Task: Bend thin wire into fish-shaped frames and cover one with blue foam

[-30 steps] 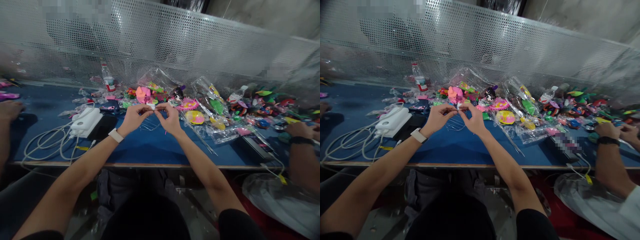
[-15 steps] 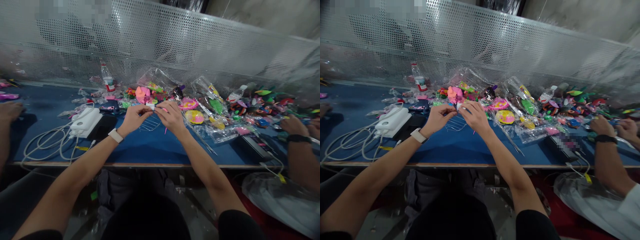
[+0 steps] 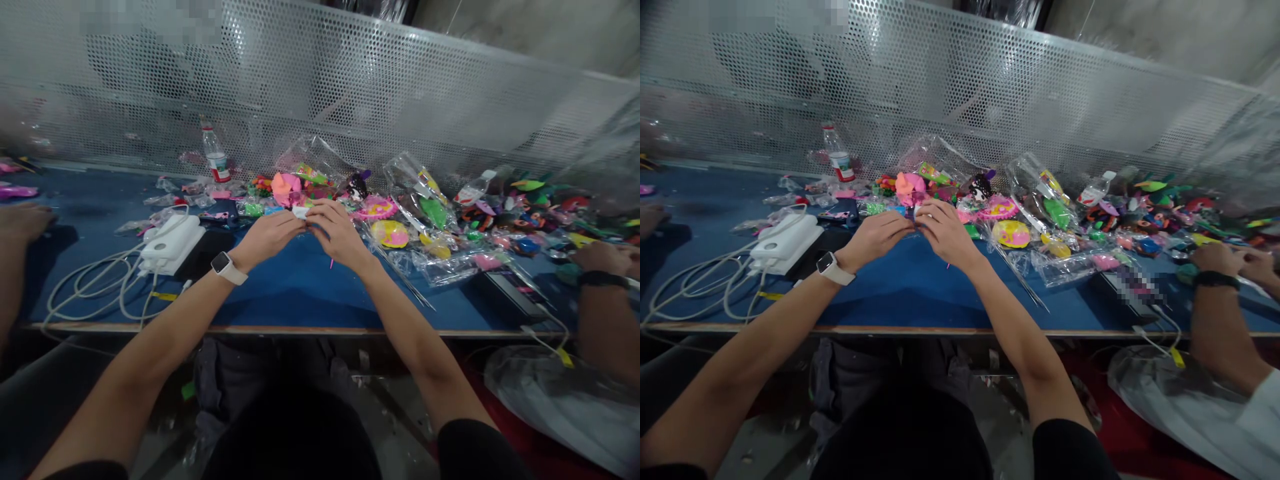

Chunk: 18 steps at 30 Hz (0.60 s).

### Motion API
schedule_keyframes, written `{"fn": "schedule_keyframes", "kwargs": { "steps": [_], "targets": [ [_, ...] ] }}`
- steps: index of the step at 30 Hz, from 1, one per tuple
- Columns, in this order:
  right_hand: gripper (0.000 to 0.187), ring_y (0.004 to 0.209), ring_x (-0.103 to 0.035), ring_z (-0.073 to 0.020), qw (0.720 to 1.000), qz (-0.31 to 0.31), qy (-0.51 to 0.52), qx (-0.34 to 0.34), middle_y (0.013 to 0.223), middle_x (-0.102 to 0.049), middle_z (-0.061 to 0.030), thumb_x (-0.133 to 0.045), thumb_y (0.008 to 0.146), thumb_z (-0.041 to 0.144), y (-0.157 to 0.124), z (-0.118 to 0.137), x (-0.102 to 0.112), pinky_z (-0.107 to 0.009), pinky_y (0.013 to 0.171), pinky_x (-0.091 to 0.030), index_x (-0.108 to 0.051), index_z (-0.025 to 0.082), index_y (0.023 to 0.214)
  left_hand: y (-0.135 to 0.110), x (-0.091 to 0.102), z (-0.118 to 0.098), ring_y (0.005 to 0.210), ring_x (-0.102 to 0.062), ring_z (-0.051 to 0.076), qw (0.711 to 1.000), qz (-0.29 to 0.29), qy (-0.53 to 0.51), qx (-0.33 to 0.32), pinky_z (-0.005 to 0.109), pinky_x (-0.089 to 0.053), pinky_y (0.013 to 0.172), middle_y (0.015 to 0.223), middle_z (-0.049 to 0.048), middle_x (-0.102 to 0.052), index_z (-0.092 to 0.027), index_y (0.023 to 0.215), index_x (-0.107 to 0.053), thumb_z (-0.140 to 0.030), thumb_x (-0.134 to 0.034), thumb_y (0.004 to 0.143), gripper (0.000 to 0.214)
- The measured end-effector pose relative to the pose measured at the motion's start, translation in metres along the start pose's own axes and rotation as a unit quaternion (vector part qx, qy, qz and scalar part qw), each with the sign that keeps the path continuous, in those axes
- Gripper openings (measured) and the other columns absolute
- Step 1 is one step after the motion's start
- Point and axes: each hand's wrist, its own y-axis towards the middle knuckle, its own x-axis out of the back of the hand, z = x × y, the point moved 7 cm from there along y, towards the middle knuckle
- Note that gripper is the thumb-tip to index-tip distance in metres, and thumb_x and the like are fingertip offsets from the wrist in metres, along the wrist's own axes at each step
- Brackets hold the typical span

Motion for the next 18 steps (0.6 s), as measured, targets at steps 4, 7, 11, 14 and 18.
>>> {"fn": "schedule_keyframes", "kwargs": {
  "steps": [4,7,11,14,18],
  "targets": [
    [0.016,0.152,-0.047,-0.0318,0.997,0.034,0.062,-0.034,0.139,-0.065,-0.0084,-0.056,0.109,0.023,0.000,-0.008,-0.003,-0.064,0.127,-0.040,-0.068,0.030,0.117,0.001,0.001,-0.006,0.089,-0.073,0.019,0.997,0.035,0.048,-0.049,0.032,-0.060,0.079,0.095,0.0080,-0.077,-0.018,0.111,-0.072,-0.026,-0.048,0.115,0.026],
    [0.011,0.153,-0.045,-0.0307,0.991,0.060,0.112,-0.044,0.145,-0.060,-0.0088,-0.056,0.109,0.025,0.000,-0.011,-0.005,-0.064,0.129,-0.039,-0.066,0.029,0.112,0.001,0.002,-0.008,0.091,-0.074,0.020,0.997,0.044,0.038,-0.054,0.033,-0.061,0.081,0.097,0.0081,-0.078,-0.019,0.114,-0.072,-0.022,-0.046,0.115,0.026],
    [0.009,0.146,-0.053,-0.0275,0.981,0.085,0.167,-0.051,0.144,-0.061,-0.0086,-0.057,0.110,0.026,-0.001,-0.013,-0.006,-0.058,0.128,-0.042,-0.065,0.028,0.110,0.001,-0.003,-0.005,0.095,-0.075,0.021,0.998,0.064,0.010,-0.024,0.037,-0.063,0.085,0.100,0.0085,-0.079,-0.023,0.112,-0.074,-0.025,-0.046,0.115,0.029],
    [0.007,0.147,-0.053,-0.0287,0.982,0.068,0.161,-0.068,0.140,-0.063,-0.0089,-0.060,0.107,0.023,-0.001,-0.015,-0.004,-0.059,0.127,-0.042,-0.066,0.027,0.106,0.000,-0.005,-0.001,0.095,-0.075,0.022,0.998,0.066,-0.022,-0.002,0.039,-0.063,0.086,0.101,0.0088,-0.079,-0.024,0.109,-0.075,-0.028,-0.048,0.114,0.028],
    [0.008,0.150,-0.051,-0.0293,0.985,0.056,0.139,-0.081,0.139,-0.065,-0.0089,-0.062,0.105,0.020,-0.002,-0.015,-0.003,-0.061,0.127,-0.041,-0.066,0.027,0.102,-0.001,-0.006,0.003,0.093,-0.074,0.022,0.996,0.060,-0.070,0.015,0.039,-0.062,0.086,0.099,0.0079,-0.078,-0.025,0.104,-0.075,-0.032,-0.052,0.113,0.026]
  ]
}}
